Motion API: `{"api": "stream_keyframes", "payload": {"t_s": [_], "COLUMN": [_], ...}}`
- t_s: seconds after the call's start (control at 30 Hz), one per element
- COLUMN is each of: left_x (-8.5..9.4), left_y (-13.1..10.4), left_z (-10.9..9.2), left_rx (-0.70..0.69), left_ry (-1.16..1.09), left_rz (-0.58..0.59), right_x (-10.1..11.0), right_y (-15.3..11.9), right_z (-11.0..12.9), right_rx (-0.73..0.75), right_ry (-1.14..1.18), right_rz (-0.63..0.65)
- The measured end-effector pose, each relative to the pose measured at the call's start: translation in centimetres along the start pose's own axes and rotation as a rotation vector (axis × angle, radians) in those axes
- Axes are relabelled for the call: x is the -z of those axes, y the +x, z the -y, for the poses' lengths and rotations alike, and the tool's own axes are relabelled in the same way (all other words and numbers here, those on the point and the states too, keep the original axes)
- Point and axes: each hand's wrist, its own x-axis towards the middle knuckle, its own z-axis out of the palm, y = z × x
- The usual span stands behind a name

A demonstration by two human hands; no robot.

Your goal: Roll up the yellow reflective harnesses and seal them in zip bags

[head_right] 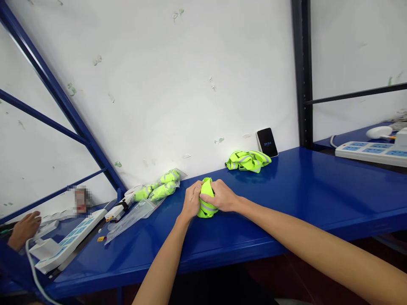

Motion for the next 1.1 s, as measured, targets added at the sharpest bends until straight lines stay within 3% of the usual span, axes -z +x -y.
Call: {"api": "stream_keyframes", "payload": {"t_s": [0.17, 0.27, 0.4, 0.53, 0.8, 0.9, 1.0, 1.1], "left_x": [-0.3, -0.3, -0.3, -0.4, -1.0, -0.9, -0.8, -0.8], "left_y": [0.1, 0.1, -0.2, -0.5, -0.7, -0.7, -0.4, 0.0], "left_z": [1.4, 2.0, 1.8, 1.4, 1.0, 1.2, 1.6, 1.8], "left_rx": [0.186, 0.218, 0.197, 0.128, -0.09, -0.099, 0.003, 0.107], "left_ry": [0.05, 0.094, 0.127, 0.148, 0.249, 0.267, 0.192, 0.153], "left_rz": [-0.124, -0.158, -0.249, -0.31, -0.466, -0.382, -0.233, -0.158], "right_x": [-1.6, -2.1, -1.8, -1.4, -1.8, -1.5, -1.1, -0.9], "right_y": [0.3, 0.4, 0.0, -0.3, -0.1, -0.1, -0.3, -0.6], "right_z": [-2.1, -2.8, -1.6, -0.3, -1.8, -1.3, -0.5, -0.4], "right_rx": [-0.41, -0.53, -0.376, -0.216, -0.255, -0.129, 0.029, 0.12], "right_ry": [0.179, 0.254, 0.297, 0.199, 0.189, 0.221, 0.142, -0.024], "right_rz": [-0.237, -0.227, -0.19, -0.197, -0.168, -0.14, -0.087, -0.137]}}
